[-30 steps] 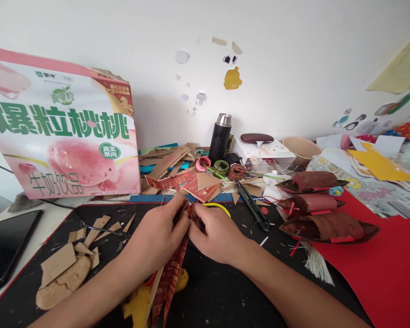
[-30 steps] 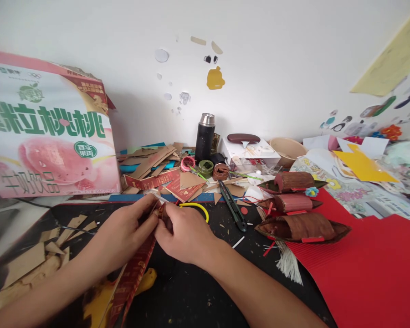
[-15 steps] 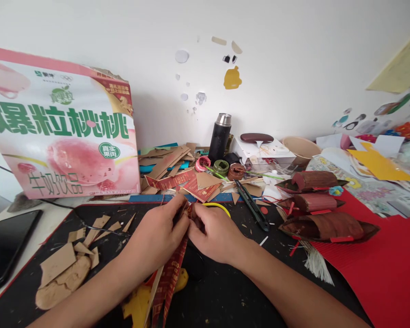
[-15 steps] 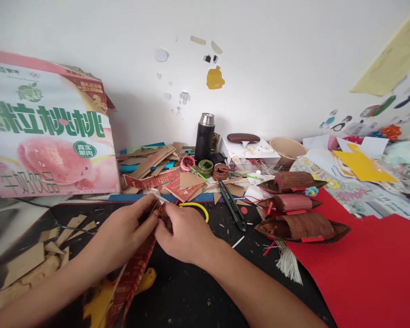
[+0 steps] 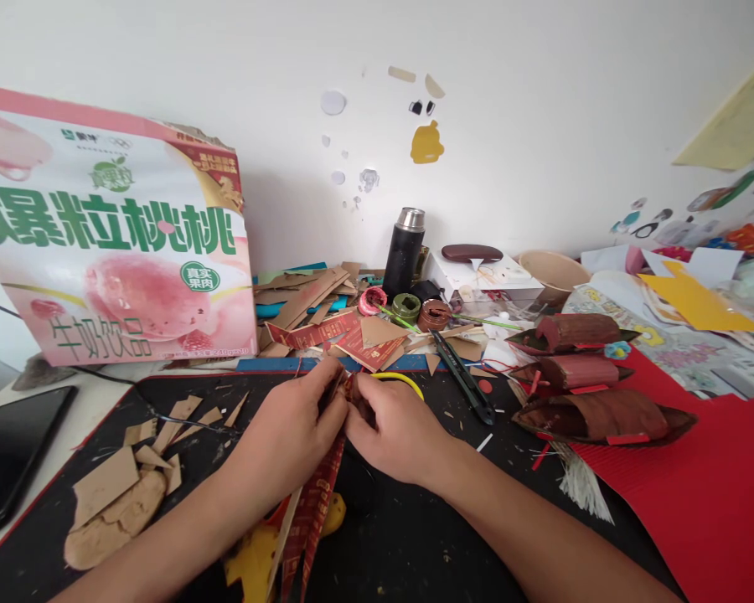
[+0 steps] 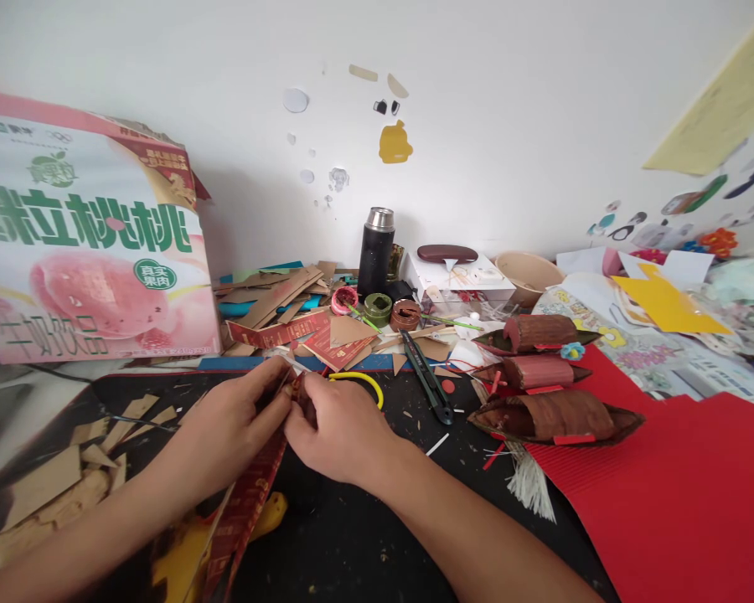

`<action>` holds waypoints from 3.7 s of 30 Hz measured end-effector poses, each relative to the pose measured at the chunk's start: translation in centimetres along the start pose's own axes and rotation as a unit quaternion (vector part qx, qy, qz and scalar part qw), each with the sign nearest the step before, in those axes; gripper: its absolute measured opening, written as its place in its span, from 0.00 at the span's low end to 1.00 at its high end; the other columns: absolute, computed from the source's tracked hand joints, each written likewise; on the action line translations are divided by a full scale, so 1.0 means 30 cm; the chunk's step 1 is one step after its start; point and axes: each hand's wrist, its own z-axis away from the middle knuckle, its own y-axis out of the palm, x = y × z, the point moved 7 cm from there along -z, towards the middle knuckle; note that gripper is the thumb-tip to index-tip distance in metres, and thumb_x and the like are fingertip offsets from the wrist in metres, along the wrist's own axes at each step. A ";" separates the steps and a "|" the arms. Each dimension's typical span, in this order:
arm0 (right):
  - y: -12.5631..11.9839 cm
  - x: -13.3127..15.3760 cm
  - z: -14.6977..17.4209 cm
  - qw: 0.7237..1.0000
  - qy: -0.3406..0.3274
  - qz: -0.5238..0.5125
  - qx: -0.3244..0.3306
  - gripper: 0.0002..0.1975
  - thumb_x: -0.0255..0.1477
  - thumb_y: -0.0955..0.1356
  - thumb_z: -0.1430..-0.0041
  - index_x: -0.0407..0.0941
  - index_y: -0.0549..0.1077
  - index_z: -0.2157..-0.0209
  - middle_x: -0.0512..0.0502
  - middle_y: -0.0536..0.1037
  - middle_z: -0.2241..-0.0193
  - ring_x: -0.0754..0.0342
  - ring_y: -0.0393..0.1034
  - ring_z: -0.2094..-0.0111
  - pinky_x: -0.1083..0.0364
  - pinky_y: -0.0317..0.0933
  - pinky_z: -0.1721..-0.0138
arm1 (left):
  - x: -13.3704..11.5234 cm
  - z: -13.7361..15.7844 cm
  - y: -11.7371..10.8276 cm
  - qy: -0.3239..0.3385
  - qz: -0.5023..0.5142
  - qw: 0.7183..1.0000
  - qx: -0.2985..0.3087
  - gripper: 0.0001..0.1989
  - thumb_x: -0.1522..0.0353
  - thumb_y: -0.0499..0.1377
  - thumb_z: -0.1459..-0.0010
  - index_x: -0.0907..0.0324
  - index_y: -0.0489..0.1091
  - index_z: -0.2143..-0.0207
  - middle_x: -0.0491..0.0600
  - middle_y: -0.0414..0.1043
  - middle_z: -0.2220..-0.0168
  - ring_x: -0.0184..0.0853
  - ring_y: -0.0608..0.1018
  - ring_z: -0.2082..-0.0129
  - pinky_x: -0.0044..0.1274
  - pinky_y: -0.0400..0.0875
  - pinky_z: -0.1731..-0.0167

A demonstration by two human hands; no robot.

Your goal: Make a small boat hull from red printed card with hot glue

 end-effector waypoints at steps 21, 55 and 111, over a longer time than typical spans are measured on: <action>0.004 -0.011 -0.001 1.000 0.016 0.020 0.003 0.10 0.30 0.66 0.35 0.47 0.60 0.70 0.51 0.71 0.75 0.55 0.62 0.73 0.55 0.46 0.71 | 0.016 -0.004 0.017 -0.003 0.037 0.999 0.009 0.08 0.62 0.49 0.34 0.51 0.59 0.68 0.42 0.69 0.74 0.37 0.68 0.75 0.27 0.59 0.72; 0.004 -0.005 0.002 0.999 0.022 0.046 0.005 0.07 0.30 0.66 0.34 0.46 0.65 0.68 0.50 0.72 0.74 0.54 0.64 0.73 0.55 0.48 0.71 | 0.015 -0.011 0.019 0.006 0.041 0.999 0.005 0.09 0.62 0.49 0.33 0.51 0.61 0.68 0.42 0.70 0.75 0.37 0.70 0.75 0.27 0.60 0.72; 0.009 -0.003 0.003 0.998 0.029 0.050 0.004 0.05 0.28 0.66 0.34 0.45 0.68 0.67 0.49 0.74 0.73 0.53 0.65 0.72 0.55 0.48 0.71 | 0.024 -0.007 0.028 -0.003 0.051 0.999 0.016 0.09 0.62 0.49 0.32 0.52 0.61 0.67 0.42 0.69 0.73 0.37 0.69 0.74 0.28 0.59 0.71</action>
